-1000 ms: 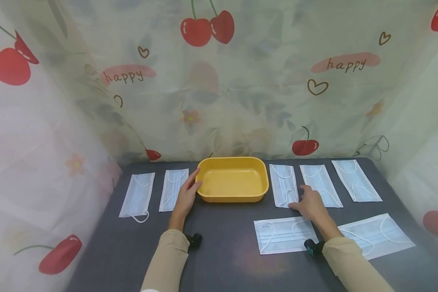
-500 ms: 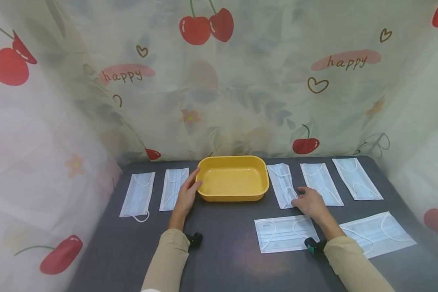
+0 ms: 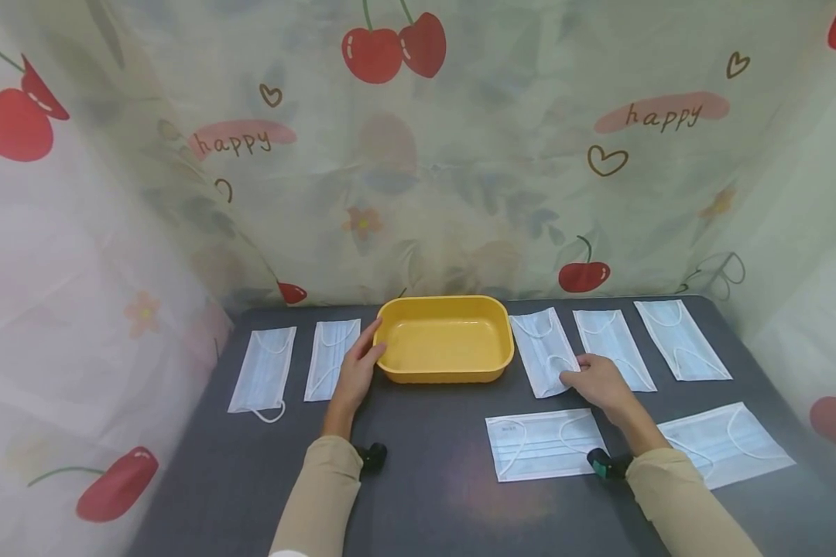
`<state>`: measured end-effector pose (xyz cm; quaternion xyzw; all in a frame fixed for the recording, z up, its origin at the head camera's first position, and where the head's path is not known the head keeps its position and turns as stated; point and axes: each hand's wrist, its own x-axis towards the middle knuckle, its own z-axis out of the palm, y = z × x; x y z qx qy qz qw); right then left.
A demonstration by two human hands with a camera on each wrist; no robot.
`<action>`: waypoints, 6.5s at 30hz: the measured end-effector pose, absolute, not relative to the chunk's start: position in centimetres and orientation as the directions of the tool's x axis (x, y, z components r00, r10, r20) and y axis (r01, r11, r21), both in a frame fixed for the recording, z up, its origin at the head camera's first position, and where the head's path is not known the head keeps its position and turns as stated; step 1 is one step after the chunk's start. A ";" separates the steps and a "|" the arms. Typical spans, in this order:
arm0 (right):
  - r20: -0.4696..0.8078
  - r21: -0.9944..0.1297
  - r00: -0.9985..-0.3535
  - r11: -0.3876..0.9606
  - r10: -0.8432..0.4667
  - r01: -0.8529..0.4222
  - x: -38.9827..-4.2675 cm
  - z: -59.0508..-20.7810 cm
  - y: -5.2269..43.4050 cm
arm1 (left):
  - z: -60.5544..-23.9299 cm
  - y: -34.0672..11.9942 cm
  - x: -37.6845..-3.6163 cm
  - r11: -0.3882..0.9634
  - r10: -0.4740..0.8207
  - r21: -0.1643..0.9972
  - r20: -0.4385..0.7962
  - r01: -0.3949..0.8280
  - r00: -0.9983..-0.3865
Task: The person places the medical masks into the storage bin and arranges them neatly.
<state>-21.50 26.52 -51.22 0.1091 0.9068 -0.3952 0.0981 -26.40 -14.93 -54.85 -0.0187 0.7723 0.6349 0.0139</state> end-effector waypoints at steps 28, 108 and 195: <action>-0.008 -0.941 -0.935 0.315 0.354 0.127 -21.2 -49.5 26.8 | -55.3 -15.2 -26.6 0.193 -0.007 0.980 -0.041 -0.042 -0.999; -0.015 -0.953 -1.000 0.303 0.018 0.019 -26.6 -41.6 17.2 | -55.2 -15.3 -26.6 0.124 -0.008 0.992 -0.012 -0.013 -1.000; 0.008 -0.279 -0.914 0.877 -0.406 -0.391 -26.1 -46.4 12.7 | -55.1 -15.2 -26.4 0.171 -0.026 0.985 -0.028 -0.032 -0.999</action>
